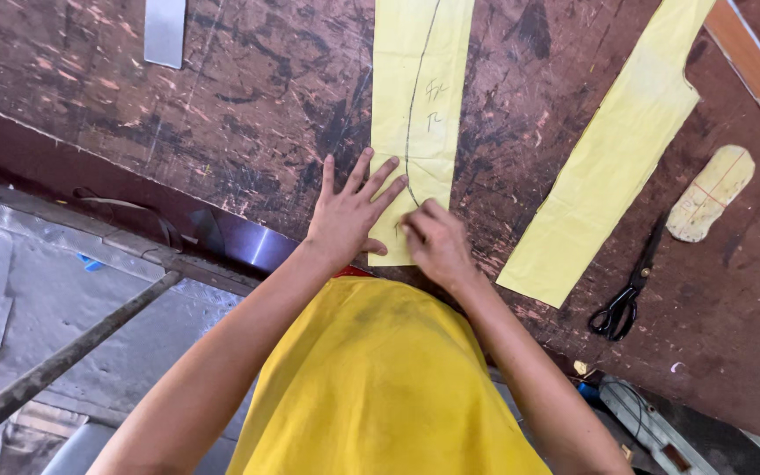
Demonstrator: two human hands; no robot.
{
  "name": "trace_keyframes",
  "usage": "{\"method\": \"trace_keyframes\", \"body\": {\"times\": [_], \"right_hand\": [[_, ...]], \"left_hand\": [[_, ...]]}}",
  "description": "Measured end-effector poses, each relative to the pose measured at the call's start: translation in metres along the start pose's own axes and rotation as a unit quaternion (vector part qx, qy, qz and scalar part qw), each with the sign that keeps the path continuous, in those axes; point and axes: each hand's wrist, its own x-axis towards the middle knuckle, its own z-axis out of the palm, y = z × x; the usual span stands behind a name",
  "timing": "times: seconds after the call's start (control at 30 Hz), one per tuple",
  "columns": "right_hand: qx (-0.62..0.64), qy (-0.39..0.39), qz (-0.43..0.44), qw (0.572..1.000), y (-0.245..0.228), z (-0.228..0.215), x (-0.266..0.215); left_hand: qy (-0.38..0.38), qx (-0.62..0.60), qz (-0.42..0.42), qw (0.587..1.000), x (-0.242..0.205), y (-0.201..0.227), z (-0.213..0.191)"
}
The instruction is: The person uses shears to cut along drawn lines on a large sheet of yellow paper laid on a wooden workbench. They separate the cut pieces, set aside scrap paper, and continue cutting additional pattern pieces from the same sheet.
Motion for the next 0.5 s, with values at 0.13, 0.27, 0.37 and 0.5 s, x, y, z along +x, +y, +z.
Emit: {"method": "trace_keyframes", "body": {"times": [0.13,0.27,0.37,0.5], "right_hand": [[-0.027,0.014,0.003,1.0,-0.001,-0.002,-0.001],[-0.018,0.034,0.038,0.999,-0.003,0.008,-0.018],[-0.046,0.054,0.029,0.997,0.005,0.004,-0.01],[-0.037,0.037,0.026,0.998,0.006,-0.005,-0.015]], "left_hand": [[0.012,-0.003,0.004,1.0,0.011,-0.003,-0.004],[0.005,-0.002,0.008,1.0,0.0,-0.002,0.002],[-0.011,-0.006,0.004,1.0,0.009,-0.004,-0.001],[0.005,0.008,0.013,1.0,0.004,-0.002,-0.001]]}}
